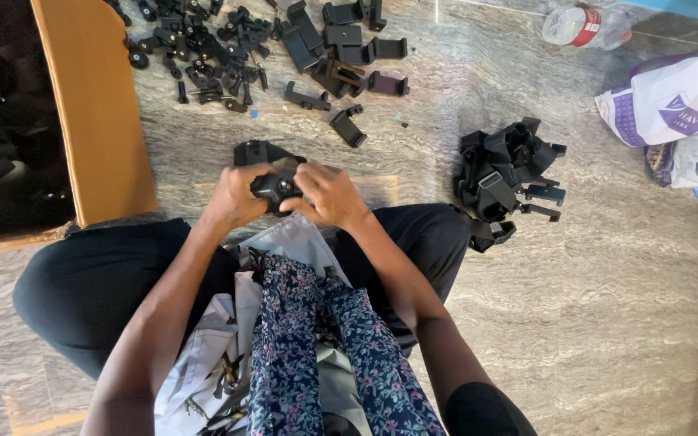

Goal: The person sits on the floor and assembles black plastic mounts by hand. They pick up a base unit, insert a metal pin, and attach a strap or bracket, repeating the process with multiple units from a pile on the floor.

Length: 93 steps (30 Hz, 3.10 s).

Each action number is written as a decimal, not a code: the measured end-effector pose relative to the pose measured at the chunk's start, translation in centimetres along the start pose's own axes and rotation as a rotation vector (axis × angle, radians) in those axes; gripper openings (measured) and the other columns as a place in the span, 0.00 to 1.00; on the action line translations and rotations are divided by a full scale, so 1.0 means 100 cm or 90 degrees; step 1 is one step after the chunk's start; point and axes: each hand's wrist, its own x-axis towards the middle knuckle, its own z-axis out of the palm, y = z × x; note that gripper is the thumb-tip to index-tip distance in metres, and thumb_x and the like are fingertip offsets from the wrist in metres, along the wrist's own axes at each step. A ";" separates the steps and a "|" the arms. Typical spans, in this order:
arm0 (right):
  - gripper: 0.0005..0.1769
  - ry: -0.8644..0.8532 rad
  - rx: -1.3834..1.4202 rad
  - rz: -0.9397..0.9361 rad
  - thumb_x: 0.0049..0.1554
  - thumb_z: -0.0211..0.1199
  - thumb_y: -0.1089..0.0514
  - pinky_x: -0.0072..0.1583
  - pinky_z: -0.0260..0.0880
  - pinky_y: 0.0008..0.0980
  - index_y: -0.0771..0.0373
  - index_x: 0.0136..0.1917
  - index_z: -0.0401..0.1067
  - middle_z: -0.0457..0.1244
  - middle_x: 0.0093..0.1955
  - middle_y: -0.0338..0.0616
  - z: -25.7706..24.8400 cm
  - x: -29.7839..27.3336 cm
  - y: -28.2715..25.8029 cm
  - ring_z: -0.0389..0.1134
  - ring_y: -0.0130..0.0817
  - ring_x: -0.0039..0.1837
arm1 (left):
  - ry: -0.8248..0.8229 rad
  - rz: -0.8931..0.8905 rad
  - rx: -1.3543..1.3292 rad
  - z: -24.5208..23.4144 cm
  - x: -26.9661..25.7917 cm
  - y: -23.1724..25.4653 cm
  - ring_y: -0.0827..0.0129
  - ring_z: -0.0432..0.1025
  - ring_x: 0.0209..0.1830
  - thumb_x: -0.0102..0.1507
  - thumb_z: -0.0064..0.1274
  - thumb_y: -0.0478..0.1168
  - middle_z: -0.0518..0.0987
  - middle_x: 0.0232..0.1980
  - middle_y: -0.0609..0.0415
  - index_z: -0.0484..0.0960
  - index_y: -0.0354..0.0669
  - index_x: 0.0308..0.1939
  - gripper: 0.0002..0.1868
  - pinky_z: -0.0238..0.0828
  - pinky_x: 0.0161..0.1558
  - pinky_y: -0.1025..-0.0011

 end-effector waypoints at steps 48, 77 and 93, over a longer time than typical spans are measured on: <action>0.20 0.214 0.326 0.088 0.67 0.58 0.52 0.42 0.60 0.43 0.68 0.41 0.62 0.54 0.36 0.49 0.003 0.006 -0.010 0.59 0.47 0.38 | -0.206 -0.184 -0.521 -0.020 -0.001 0.030 0.77 0.68 0.18 0.60 0.54 0.61 0.75 0.26 0.65 0.74 0.43 0.60 0.32 0.67 0.22 0.74; 0.15 0.157 0.298 0.300 0.66 0.58 0.48 0.46 0.75 0.33 0.59 0.56 0.75 0.69 0.51 0.45 0.045 0.025 0.031 0.73 0.32 0.49 | 0.177 -0.179 -0.949 -0.027 0.012 -0.014 0.58 0.75 0.30 0.68 0.41 0.46 0.79 0.37 0.49 0.73 0.46 0.53 0.14 0.76 0.35 0.59; 0.31 0.143 1.284 0.527 0.59 0.69 0.50 0.59 0.79 0.44 0.60 0.71 0.64 0.61 0.68 0.61 0.011 0.042 0.036 0.69 0.49 0.64 | 0.268 -0.179 -0.573 0.004 0.031 0.008 0.71 0.78 0.34 0.65 0.63 0.37 0.79 0.40 0.51 0.74 0.36 0.53 0.18 0.80 0.37 0.74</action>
